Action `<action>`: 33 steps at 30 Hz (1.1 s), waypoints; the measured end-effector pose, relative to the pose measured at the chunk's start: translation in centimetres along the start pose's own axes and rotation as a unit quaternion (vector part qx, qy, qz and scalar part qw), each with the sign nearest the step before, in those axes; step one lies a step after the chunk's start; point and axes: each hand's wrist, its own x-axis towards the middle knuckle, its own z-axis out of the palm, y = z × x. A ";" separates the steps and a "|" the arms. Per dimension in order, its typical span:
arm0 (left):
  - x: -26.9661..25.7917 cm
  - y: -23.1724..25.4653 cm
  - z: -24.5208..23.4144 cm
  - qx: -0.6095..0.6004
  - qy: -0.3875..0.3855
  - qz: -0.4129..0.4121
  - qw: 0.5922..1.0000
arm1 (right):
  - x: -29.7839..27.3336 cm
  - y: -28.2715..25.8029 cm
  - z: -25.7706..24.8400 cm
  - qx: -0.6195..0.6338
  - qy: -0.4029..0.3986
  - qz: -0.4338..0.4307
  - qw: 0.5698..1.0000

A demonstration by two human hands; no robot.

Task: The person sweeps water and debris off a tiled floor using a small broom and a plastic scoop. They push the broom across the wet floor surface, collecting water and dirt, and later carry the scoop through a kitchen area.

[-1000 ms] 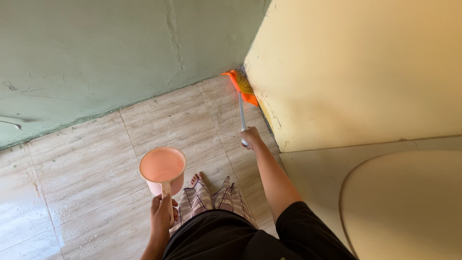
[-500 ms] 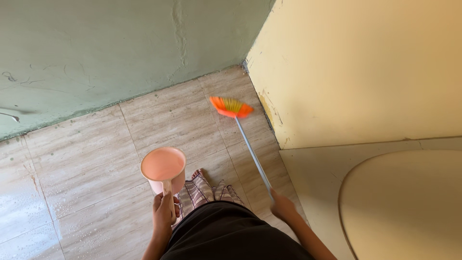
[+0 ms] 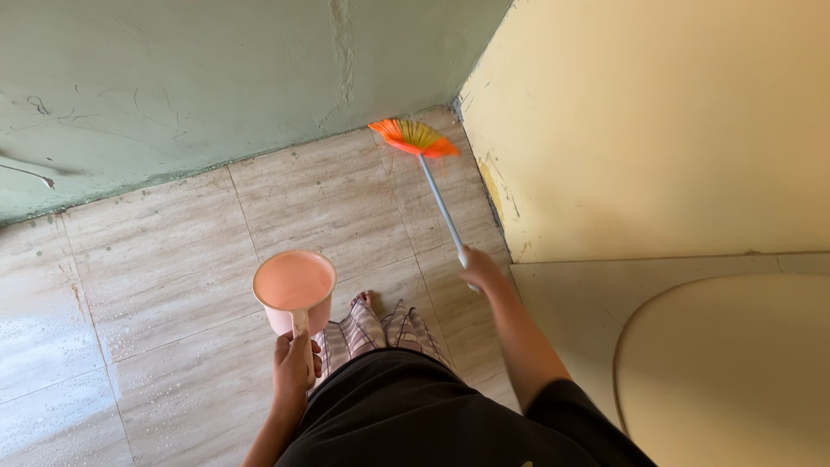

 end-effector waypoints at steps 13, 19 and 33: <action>-1.9 -1.7 0.7 0.037 -0.019 -0.024 0.999 | -17.1 4.7 2.0 -0.127 -0.044 -0.033 0.990; -3.2 -4.5 0.4 0.028 -0.050 -0.012 0.998 | -27.5 6.9 2.2 -0.168 -0.140 0.032 0.975; -11.2 -7.0 -3.7 0.025 0.054 -0.023 0.998 | -6.6 -4.5 8.7 -0.125 -0.017 -0.067 0.990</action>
